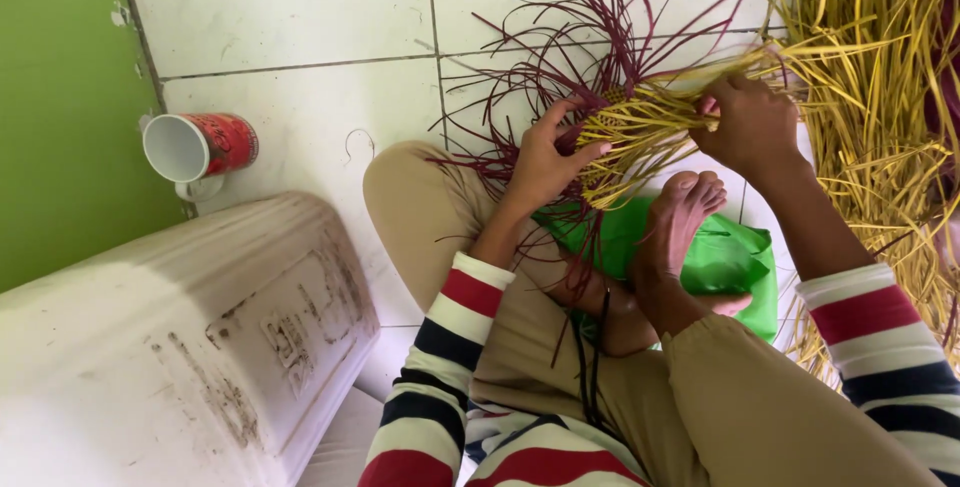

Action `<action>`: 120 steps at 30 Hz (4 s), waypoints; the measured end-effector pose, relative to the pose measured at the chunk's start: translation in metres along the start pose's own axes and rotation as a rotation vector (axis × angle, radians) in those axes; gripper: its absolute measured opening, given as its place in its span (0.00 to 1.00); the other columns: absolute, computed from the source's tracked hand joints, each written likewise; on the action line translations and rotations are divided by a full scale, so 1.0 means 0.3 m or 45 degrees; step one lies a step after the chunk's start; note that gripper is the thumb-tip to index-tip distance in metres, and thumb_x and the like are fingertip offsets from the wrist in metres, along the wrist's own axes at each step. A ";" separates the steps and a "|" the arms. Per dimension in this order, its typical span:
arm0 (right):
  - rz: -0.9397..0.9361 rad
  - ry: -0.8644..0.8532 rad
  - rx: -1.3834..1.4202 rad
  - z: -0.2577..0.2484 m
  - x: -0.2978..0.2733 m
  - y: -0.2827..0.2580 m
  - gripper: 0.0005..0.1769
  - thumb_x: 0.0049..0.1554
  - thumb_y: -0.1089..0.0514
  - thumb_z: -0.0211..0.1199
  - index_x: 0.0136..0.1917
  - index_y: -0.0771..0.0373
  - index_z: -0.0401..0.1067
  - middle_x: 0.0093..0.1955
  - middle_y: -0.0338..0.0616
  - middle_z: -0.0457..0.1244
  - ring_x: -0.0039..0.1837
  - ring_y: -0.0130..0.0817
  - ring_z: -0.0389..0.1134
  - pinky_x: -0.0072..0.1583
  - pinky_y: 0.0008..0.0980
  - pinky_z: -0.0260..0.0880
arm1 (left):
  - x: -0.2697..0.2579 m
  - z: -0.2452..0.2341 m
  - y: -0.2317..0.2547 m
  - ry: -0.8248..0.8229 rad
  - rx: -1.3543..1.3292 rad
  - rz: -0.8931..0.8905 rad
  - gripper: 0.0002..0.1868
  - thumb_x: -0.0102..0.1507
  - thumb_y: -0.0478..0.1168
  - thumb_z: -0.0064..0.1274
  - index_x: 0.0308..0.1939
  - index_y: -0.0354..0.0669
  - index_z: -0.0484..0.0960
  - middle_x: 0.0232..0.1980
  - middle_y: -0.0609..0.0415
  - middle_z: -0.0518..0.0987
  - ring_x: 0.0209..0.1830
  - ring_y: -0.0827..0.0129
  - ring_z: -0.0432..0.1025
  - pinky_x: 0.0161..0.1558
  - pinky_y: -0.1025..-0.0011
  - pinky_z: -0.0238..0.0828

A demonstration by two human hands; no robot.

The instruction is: Weaving colored natural fibers together to create a patterned object

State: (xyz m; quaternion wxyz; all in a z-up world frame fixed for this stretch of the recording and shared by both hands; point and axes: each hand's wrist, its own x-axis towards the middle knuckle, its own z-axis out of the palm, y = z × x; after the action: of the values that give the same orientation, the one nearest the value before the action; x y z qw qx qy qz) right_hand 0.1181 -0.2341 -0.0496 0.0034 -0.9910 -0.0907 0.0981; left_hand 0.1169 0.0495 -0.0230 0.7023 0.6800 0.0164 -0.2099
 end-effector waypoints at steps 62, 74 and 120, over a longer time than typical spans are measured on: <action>-0.606 0.323 0.466 -0.267 0.042 -0.224 0.30 0.51 0.48 0.76 0.61 0.65 0.71 0.63 0.59 0.57 0.62 0.51 0.58 0.59 0.48 0.58 | -0.127 -0.014 -0.037 0.033 0.580 0.262 0.12 0.68 0.43 0.37 0.44 0.41 0.73 0.40 0.49 0.77 0.41 0.56 0.68 0.41 0.61 0.62; -0.080 -0.219 0.457 -0.262 0.021 -0.035 0.14 0.57 0.52 0.69 0.57 0.50 0.79 0.43 0.38 0.69 0.45 0.35 0.69 0.47 0.36 0.65 | -0.075 -0.054 -0.029 -0.211 0.471 0.214 0.18 0.67 0.49 0.40 0.51 0.42 0.77 0.45 0.52 0.78 0.43 0.63 0.67 0.46 0.67 0.62; -0.387 0.085 0.423 -0.231 0.043 -0.201 0.41 0.51 0.69 0.73 0.73 0.60 0.58 0.76 0.62 0.43 0.75 0.68 0.39 0.65 0.85 0.35 | -0.104 0.027 -0.118 0.276 0.456 0.060 0.13 0.58 0.50 0.54 0.42 0.51 0.83 0.37 0.54 0.82 0.42 0.62 0.72 0.44 0.66 0.69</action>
State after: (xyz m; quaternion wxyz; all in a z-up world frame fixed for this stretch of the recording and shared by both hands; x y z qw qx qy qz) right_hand 0.1334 -0.1717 0.0174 0.1843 -0.9545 -0.2214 0.0770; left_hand 0.0752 0.0506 -0.0463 0.5691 0.8128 0.0381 -0.1186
